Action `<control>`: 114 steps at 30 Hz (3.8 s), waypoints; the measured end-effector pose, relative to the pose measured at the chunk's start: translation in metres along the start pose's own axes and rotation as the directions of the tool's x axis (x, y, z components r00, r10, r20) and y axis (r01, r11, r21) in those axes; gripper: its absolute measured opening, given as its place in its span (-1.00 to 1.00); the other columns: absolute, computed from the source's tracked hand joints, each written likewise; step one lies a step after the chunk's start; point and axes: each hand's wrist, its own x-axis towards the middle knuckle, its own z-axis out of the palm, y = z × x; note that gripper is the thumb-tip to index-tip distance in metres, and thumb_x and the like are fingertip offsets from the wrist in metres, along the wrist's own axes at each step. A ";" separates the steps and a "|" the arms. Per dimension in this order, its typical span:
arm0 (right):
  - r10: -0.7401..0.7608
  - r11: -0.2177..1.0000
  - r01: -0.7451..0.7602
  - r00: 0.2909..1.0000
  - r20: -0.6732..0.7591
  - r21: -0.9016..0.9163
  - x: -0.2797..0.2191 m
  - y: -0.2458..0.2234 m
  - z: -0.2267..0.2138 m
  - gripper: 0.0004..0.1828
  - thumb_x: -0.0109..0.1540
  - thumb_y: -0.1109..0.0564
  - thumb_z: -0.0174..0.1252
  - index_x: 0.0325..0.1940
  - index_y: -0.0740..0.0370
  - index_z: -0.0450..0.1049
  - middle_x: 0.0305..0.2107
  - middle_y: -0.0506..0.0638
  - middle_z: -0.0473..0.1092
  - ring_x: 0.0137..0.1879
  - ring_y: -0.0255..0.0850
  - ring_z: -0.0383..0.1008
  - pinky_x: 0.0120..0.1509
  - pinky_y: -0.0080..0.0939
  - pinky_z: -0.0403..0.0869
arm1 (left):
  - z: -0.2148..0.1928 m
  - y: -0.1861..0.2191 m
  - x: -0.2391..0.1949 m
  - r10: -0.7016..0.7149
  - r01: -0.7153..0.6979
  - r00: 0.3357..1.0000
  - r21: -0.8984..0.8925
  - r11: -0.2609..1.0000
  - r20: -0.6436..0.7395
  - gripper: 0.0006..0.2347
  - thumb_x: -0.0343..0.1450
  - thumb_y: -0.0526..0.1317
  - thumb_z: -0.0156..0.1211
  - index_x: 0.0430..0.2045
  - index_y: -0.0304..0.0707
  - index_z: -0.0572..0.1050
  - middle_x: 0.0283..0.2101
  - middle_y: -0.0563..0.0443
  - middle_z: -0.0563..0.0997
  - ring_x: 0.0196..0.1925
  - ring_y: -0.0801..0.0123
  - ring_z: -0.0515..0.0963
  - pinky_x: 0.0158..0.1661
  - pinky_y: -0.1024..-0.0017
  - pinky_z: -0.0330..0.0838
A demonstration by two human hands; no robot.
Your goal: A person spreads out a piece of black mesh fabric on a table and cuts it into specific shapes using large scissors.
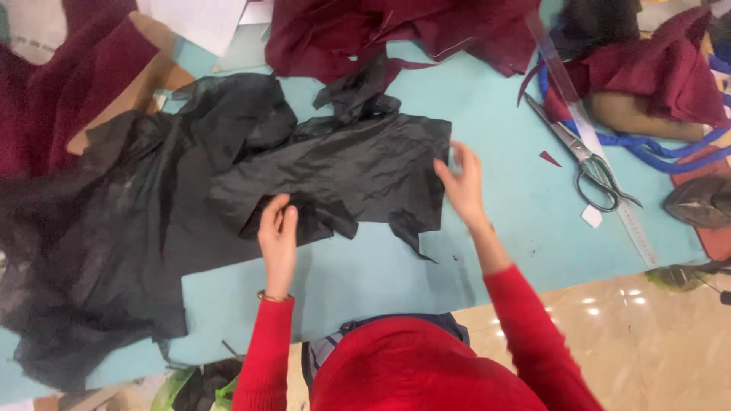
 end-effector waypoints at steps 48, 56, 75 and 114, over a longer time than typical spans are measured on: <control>0.314 0.945 -0.309 0.949 0.035 -0.106 -0.144 0.096 -0.199 -0.29 0.25 0.21 0.29 0.47 0.12 0.23 0.00 0.10 0.25 0.04 -0.12 0.43 -0.02 -0.14 0.54 | 0.051 0.027 -0.162 -0.325 0.326 0.945 0.169 0.930 -0.031 -0.39 0.43 -0.22 0.19 0.38 -0.09 0.03 0.01 0.00 0.36 -0.43 0.42 0.38 -0.31 0.38 0.40; -0.256 0.742 0.240 0.964 0.067 -0.626 -0.056 0.257 -0.324 -0.33 0.29 0.26 0.24 0.44 0.62 0.27 0.09 0.54 0.35 0.16 0.46 0.29 0.30 0.29 0.28 | 0.111 0.000 -0.208 0.077 -0.050 0.996 0.464 0.884 -0.040 -0.74 0.51 -0.12 0.11 0.03 -0.21 0.46 0.02 -0.10 0.41 0.15 0.11 0.39 0.12 0.23 0.30; -0.246 0.785 0.339 0.939 0.241 -0.519 0.013 0.300 -0.315 -0.22 0.14 0.18 0.18 0.46 0.48 0.30 -0.03 0.55 0.37 0.18 0.47 0.25 0.36 0.34 0.15 | 0.222 -0.022 -0.215 -0.150 0.208 0.966 0.289 0.934 -0.211 -0.75 0.48 0.02 0.19 -0.39 -0.04 0.30 -0.45 0.26 0.38 -0.59 0.46 0.34 0.12 0.29 0.17; -0.163 0.531 -0.469 0.761 0.628 0.706 -0.055 0.236 -0.330 -0.58 0.19 0.12 0.31 0.07 0.26 0.37 -0.60 -0.13 0.10 -0.47 -0.24 0.14 -0.29 -0.12 0.10 | 0.205 -0.002 -0.236 -0.284 0.324 0.942 0.267 0.908 -0.179 -0.46 0.48 -0.18 0.16 0.35 -0.18 0.11 -0.48 0.11 0.61 -0.52 0.34 0.56 -0.48 0.30 0.41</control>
